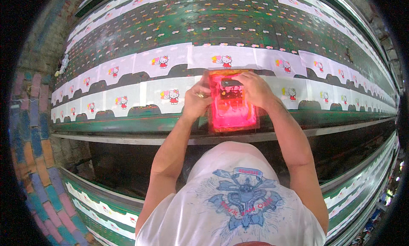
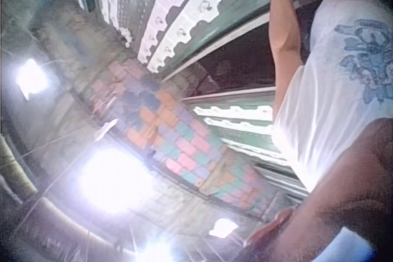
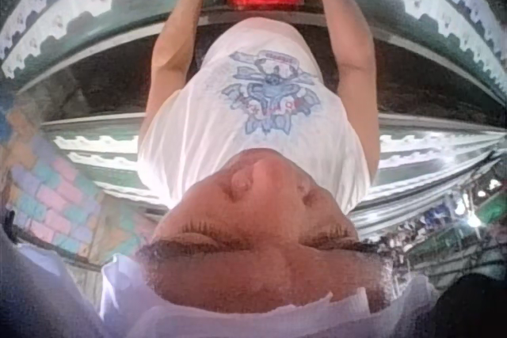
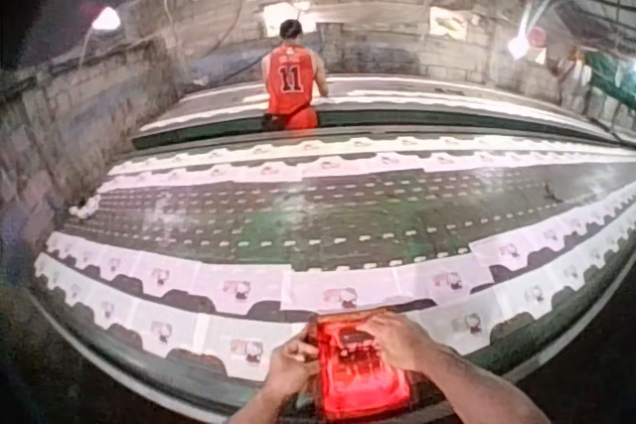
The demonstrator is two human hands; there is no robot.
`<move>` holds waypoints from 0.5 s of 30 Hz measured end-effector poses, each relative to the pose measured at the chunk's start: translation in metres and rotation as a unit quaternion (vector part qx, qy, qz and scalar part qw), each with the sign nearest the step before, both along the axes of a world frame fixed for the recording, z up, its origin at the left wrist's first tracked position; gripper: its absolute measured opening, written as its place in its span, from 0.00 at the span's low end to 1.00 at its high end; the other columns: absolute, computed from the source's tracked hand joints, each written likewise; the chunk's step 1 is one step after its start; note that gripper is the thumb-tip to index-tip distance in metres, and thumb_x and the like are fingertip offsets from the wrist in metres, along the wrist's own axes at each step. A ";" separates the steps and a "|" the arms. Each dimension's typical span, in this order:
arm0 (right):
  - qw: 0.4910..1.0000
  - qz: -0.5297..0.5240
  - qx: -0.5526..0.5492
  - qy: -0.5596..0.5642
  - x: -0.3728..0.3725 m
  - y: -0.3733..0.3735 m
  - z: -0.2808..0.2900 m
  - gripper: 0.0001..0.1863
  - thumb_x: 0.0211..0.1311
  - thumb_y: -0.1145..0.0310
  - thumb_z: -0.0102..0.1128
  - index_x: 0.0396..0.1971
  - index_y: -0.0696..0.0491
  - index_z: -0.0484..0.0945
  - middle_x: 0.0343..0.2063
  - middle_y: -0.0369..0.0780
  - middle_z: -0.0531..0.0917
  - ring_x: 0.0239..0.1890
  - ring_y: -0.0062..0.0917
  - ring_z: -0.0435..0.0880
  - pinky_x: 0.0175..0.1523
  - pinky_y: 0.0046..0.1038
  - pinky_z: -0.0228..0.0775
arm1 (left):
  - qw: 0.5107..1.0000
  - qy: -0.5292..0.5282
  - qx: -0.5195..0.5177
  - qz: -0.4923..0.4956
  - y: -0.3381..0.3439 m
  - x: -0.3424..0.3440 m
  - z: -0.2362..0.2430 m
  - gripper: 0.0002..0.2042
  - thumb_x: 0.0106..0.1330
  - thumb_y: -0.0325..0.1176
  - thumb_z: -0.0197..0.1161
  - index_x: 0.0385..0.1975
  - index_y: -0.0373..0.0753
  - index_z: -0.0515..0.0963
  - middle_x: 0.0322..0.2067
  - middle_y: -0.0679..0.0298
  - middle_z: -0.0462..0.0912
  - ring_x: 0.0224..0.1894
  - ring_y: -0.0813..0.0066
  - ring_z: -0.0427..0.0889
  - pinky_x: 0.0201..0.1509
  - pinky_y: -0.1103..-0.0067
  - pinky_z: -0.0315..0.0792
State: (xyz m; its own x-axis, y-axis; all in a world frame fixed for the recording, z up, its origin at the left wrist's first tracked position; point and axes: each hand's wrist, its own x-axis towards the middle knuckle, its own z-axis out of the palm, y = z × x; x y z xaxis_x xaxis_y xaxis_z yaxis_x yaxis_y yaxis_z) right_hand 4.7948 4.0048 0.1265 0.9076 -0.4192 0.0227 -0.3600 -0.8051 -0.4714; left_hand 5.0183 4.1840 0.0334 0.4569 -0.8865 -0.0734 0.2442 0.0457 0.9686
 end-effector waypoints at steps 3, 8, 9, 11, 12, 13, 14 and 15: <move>1.000 0.004 -0.019 -0.015 0.000 0.011 0.000 0.32 0.62 0.83 0.62 0.69 0.53 0.85 0.60 0.49 0.88 0.66 0.50 0.83 0.74 0.50 0.74 | 1.000 -0.005 -0.005 -0.008 0.002 -0.001 0.006 0.12 0.59 0.08 0.74 0.37 0.31 0.83 0.85 0.45 0.69 0.66 0.70 0.87 0.63 0.72 0.84; 0.999 0.003 -0.033 -0.036 -0.011 0.044 -0.001 0.33 0.60 0.83 0.62 0.68 0.52 0.87 0.61 0.47 0.87 0.63 0.50 0.83 0.70 0.48 0.76 | 0.998 -0.039 0.036 -0.019 0.001 0.000 0.016 0.11 0.59 0.09 0.73 0.34 0.33 0.82 0.85 0.44 0.68 0.73 0.65 0.83 0.69 0.70 0.81; 0.999 0.000 -0.039 -0.034 -0.014 0.053 -0.001 0.32 0.60 0.83 0.62 0.67 0.52 0.87 0.61 0.46 0.87 0.63 0.49 0.83 0.70 0.48 0.76 | 0.999 -0.035 0.037 -0.017 0.002 0.001 0.016 0.11 0.59 0.10 0.73 0.34 0.32 0.82 0.84 0.43 0.69 0.73 0.65 0.83 0.69 0.70 0.81; 0.998 -0.007 -0.046 -0.028 -0.020 0.068 -0.001 0.32 0.60 0.82 0.63 0.66 0.51 0.88 0.61 0.46 0.87 0.63 0.48 0.83 0.70 0.48 0.76 | 0.999 -0.026 0.041 -0.014 0.004 -0.001 0.016 0.10 0.59 0.11 0.74 0.34 0.32 0.83 0.83 0.42 0.71 0.72 0.65 0.84 0.69 0.70 0.81; 0.998 -0.010 -0.049 -0.025 -0.023 0.074 0.000 0.31 0.61 0.82 0.63 0.66 0.51 0.88 0.60 0.46 0.87 0.63 0.47 0.83 0.70 0.48 0.76 | 0.999 -0.033 0.028 -0.010 0.004 -0.001 0.009 0.11 0.59 0.11 0.75 0.35 0.32 0.83 0.83 0.42 0.70 0.69 0.67 0.86 0.66 0.72 0.83; 0.998 -0.012 -0.052 -0.023 -0.025 0.080 0.001 0.31 0.61 0.82 0.63 0.65 0.51 0.89 0.60 0.45 0.87 0.63 0.47 0.84 0.70 0.48 0.76 | 0.999 -0.041 0.013 -0.006 0.001 0.000 0.005 0.11 0.59 0.10 0.76 0.36 0.31 0.83 0.84 0.42 0.70 0.66 0.69 0.87 0.63 0.73 0.84; 0.999 -0.004 -0.050 -0.020 -0.030 0.086 0.002 0.31 0.62 0.82 0.63 0.66 0.50 0.88 0.61 0.44 0.86 0.63 0.47 0.83 0.69 0.48 0.76 | 0.999 -0.049 -0.001 -0.001 0.001 0.000 0.000 0.12 0.59 0.10 0.76 0.37 0.30 0.83 0.84 0.42 0.70 0.64 0.71 0.88 0.60 0.75 0.85; 0.999 -0.003 -0.046 -0.014 -0.034 0.094 0.002 0.31 0.61 0.82 0.63 0.66 0.49 0.88 0.61 0.44 0.86 0.63 0.46 0.83 0.69 0.48 0.76 | 0.999 -0.049 0.001 -0.002 0.004 0.000 -0.004 0.12 0.60 0.10 0.76 0.37 0.30 0.83 0.84 0.42 0.70 0.64 0.71 0.88 0.60 0.75 0.85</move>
State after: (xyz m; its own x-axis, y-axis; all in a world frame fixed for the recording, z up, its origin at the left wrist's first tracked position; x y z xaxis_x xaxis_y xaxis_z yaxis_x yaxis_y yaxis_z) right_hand 4.7605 4.0984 0.1282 0.9039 -0.4189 0.0863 -0.3525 -0.8439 -0.4044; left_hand 5.0179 4.1878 0.0295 0.4590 -0.8879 -0.0303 0.1475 0.0426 0.9882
